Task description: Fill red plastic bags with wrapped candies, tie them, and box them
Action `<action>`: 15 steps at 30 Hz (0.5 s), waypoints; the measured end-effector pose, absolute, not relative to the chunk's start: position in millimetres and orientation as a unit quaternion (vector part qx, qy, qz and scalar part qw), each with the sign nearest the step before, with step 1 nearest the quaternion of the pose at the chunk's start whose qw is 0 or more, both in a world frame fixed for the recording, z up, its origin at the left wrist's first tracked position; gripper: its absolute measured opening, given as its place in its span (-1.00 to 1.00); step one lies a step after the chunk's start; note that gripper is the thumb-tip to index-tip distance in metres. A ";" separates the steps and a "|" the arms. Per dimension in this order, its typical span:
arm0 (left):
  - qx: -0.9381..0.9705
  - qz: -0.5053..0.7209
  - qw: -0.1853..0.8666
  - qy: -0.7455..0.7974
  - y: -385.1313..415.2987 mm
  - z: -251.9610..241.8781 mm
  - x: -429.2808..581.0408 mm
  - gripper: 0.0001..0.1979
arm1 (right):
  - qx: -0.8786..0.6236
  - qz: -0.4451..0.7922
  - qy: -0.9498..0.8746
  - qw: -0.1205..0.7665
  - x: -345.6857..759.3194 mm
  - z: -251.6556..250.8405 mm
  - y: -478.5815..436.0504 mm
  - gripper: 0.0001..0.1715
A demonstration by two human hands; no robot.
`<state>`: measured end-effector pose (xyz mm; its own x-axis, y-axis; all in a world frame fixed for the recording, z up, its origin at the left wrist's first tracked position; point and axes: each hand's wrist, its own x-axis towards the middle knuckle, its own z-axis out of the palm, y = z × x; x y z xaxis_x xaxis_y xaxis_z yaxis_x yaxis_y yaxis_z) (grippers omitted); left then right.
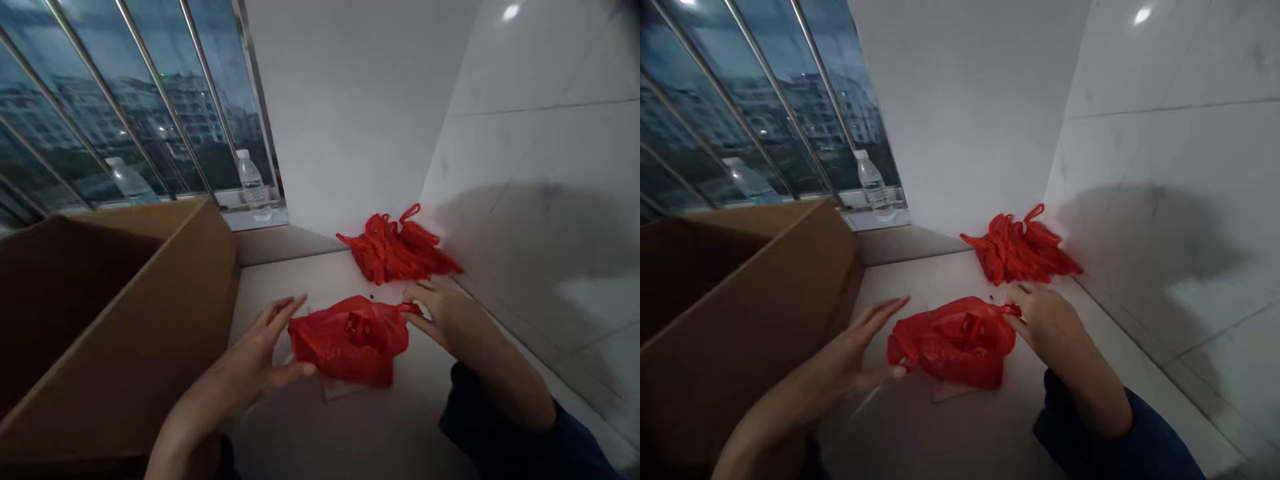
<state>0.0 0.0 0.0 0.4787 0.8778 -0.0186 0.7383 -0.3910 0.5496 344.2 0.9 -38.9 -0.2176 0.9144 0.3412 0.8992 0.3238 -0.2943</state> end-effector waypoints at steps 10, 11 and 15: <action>0.749 0.411 0.300 0.426 20.4 -0.5 17.0 -0.63 | -0.158 0.577 -0.578 0.555 291.8 -30.0 22.5 -0.77; 0.717 0.442 0.329 0.426 20.5 -3.2 23.2 -0.61 | -0.153 0.597 -0.539 0.574 279.4 -35.7 26.1 -0.80; 0.610 0.487 0.461 0.422 18.1 -18.5 53.2 -0.55 | -0.225 0.552 -0.602 0.532 241.9 -49.3 25.3 -0.47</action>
